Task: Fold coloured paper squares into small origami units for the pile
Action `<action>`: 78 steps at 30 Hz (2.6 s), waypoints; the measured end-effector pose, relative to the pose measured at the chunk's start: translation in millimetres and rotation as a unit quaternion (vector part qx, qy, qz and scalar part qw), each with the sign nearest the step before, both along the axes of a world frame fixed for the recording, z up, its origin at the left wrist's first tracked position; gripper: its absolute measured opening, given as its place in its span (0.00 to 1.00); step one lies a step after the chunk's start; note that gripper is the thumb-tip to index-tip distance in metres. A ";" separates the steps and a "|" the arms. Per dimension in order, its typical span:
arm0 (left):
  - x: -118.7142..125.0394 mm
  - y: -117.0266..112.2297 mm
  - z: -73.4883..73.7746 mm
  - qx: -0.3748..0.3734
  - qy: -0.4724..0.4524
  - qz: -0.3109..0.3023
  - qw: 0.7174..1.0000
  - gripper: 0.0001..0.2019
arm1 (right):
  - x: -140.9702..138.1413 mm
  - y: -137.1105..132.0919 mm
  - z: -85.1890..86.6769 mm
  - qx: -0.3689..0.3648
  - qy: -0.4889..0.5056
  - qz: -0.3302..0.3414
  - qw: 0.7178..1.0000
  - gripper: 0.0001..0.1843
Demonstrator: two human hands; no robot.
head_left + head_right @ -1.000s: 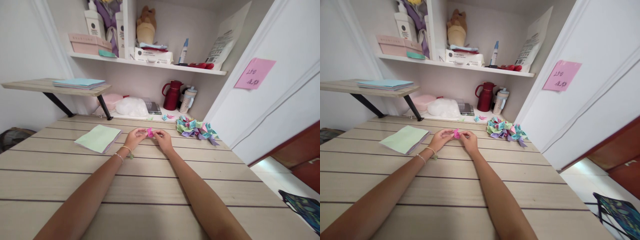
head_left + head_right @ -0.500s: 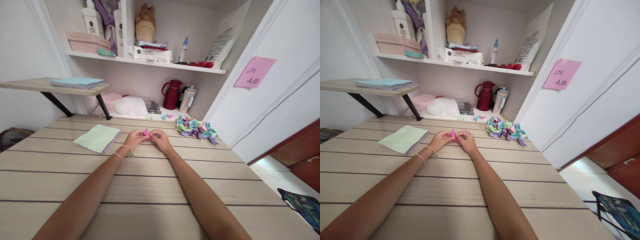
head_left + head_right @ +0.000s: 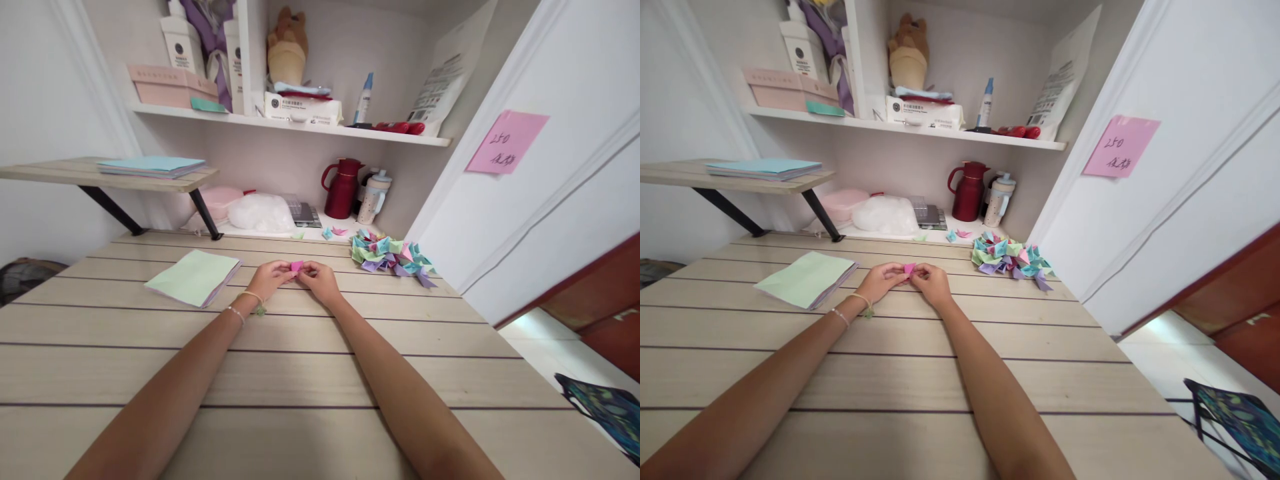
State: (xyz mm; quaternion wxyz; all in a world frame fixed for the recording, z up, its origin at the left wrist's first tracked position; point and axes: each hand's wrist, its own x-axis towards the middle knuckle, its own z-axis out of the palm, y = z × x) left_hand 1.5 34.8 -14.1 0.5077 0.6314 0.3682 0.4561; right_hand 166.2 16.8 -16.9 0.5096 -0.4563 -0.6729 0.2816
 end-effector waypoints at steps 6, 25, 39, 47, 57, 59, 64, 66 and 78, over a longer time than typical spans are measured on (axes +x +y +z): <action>0.9 -1.8 1.6 0.007 0.009 -0.002 1.000 0.17 | 1.1 0.7 -1.4 0.023 -0.035 -0.022 0.999 0.08; 0.4 -8.9 9.4 0.039 0.071 -0.004 0.997 0.24 | 1.5 2.6 -2.3 0.000 -0.028 0.023 0.999 0.12; 0.0 -2.6 2.0 0.001 -0.014 -0.014 1.000 0.15 | -2.9 -3.0 2.8 -0.020 -0.009 0.015 1.000 0.15; 0.0 -3.7 3.8 -0.003 -0.008 -0.004 1.000 0.15 | -2.2 -1.5 3.1 -0.021 -0.015 0.007 1.000 0.16; 0.1 -2.9 2.8 0.008 0.002 -0.010 1.000 0.16 | -1.8 -1.0 1.8 -0.025 -0.019 0.004 1.000 0.18; 0.0 -2.9 2.9 0.010 0.006 -0.012 1.000 0.16 | -1.7 -0.4 1.0 -0.029 -0.018 0.006 0.999 0.18; -0.7 -3.9 4.1 0.021 0.022 -0.014 0.999 0.16 | -1.3 -0.3 0.5 -0.036 -0.019 0.008 0.999 0.15; -0.9 -4.3 4.7 0.022 0.030 -0.013 0.999 0.15 | -1.1 -0.2 0.4 -0.034 -0.025 0.004 0.999 0.15; 0.0 -4.8 6.1 0.002 0.009 -0.002 1.000 0.16 | -0.7 -0.9 1.2 -0.028 -0.044 -0.002 0.999 0.17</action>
